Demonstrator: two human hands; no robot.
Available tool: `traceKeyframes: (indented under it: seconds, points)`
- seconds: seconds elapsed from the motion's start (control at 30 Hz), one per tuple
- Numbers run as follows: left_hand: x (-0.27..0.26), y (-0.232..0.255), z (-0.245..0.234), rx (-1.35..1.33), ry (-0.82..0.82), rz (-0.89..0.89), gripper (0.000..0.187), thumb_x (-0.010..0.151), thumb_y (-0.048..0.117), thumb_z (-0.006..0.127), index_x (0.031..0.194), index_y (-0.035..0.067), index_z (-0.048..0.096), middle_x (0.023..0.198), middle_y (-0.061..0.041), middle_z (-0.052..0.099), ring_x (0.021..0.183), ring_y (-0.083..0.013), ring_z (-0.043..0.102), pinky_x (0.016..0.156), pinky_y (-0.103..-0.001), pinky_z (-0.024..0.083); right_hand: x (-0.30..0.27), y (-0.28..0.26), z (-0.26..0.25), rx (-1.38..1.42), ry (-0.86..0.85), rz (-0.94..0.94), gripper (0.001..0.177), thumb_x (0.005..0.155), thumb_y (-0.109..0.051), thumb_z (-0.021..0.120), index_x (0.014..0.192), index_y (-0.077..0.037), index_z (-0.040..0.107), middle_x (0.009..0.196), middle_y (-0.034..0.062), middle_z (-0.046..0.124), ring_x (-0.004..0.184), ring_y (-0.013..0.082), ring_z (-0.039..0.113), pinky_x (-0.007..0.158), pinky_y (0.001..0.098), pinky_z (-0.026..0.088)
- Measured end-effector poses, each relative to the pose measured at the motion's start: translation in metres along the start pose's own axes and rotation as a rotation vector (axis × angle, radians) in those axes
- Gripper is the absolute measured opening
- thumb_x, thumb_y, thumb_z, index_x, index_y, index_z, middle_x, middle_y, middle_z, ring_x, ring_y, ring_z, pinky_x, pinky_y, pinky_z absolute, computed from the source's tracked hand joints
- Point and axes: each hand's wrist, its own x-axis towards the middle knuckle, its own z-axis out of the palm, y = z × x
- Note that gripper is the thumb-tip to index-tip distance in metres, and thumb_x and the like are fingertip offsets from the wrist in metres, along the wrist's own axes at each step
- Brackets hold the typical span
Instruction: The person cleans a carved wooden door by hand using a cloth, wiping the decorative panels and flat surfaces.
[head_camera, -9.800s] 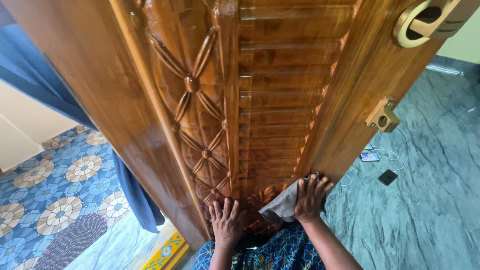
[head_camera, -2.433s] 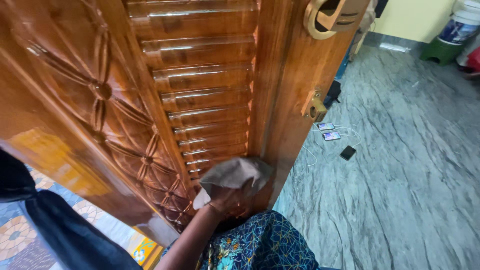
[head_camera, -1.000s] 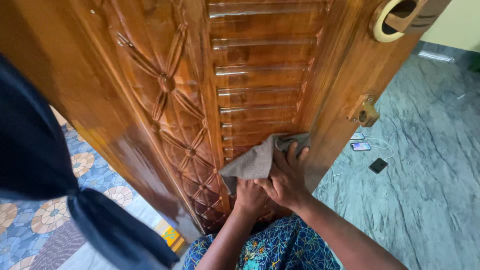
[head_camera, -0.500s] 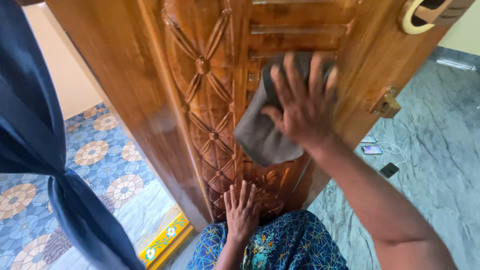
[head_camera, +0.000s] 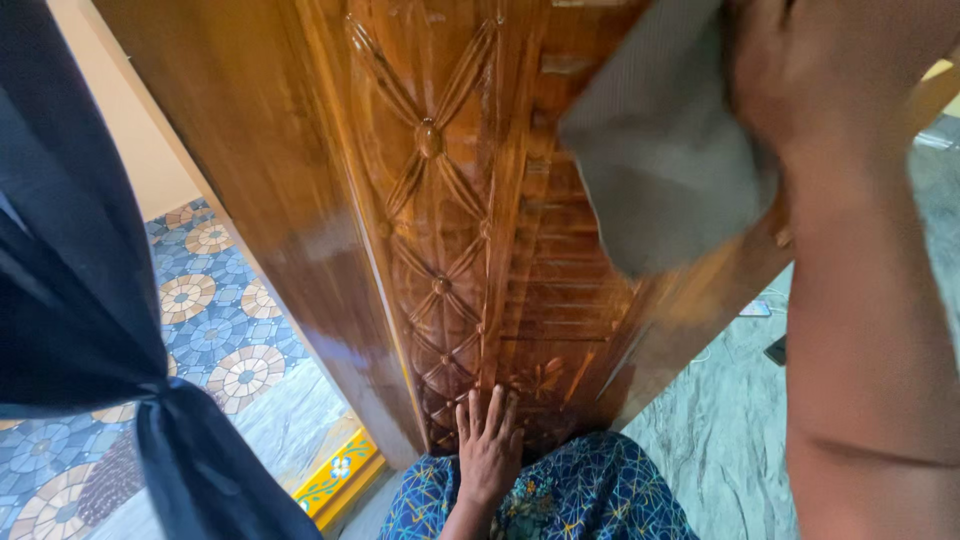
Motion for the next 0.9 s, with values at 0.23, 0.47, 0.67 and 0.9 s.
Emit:
traceKeyframes:
  seconds: [0.23, 0.47, 0.67, 0.9]
  points:
    - [0.031, 0.059, -0.057, -0.455, 0.184, 0.114, 0.03, 0.086, 0.02, 0.072, 0.114, 0.011, 0.077, 0.124, -0.01, 0.066, 0.114, -0.0342, 0.056, 0.098, -0.047, 0.046, -0.063, -0.023, 0.015, -0.163, 0.084, -0.223, 0.078, 0.106, -0.071, 0.032, 0.165, -0.02, 0.026, 0.165, 0.0242, 0.018, 0.141, 0.0602, 0.016, 0.119, 0.0785, 0.017]
    - [0.076, 0.121, -0.161, -0.829, -0.101, 0.553, 0.025, 0.093, 0.021, 0.076, 0.111, 0.005, 0.076, 0.114, -0.013, 0.073, 0.101, -0.0314, 0.062, 0.095, -0.045, 0.048, -0.17, -0.024, 0.067, 0.055, 0.136, 0.007, 0.08, 0.108, -0.068, 0.022, 0.169, -0.018, 0.012, 0.172, 0.0292, 0.013, 0.159, 0.0562, 0.013, 0.123, 0.076, 0.009]
    - [0.081, 0.102, -0.16, -0.651, 0.086, 0.396, 0.025, 0.093, 0.021, 0.076, 0.111, 0.005, 0.075, 0.116, -0.013, 0.072, 0.106, -0.0322, 0.061, 0.098, -0.046, 0.047, -0.242, -0.018, 0.095, 0.095, 0.026, 0.083, 0.088, 0.107, -0.06, 0.039, 0.161, 0.008, 0.025, 0.166, 0.0326, 0.025, 0.152, 0.0585, 0.011, 0.12, 0.0794, 0.008]
    - [0.08, 0.106, -0.174, -0.505, 0.251, 0.204, 0.024, 0.093, 0.022, 0.075, 0.112, 0.006, 0.073, 0.12, -0.013, 0.07, 0.112, -0.0332, 0.059, 0.102, -0.046, 0.046, -0.309, -0.009, 0.116, -0.045, 0.05, 0.115, 0.086, 0.11, -0.054, 0.048, 0.168, -0.001, 0.014, 0.174, 0.0214, 0.007, 0.162, 0.0508, -0.001, 0.122, 0.0766, -0.005]
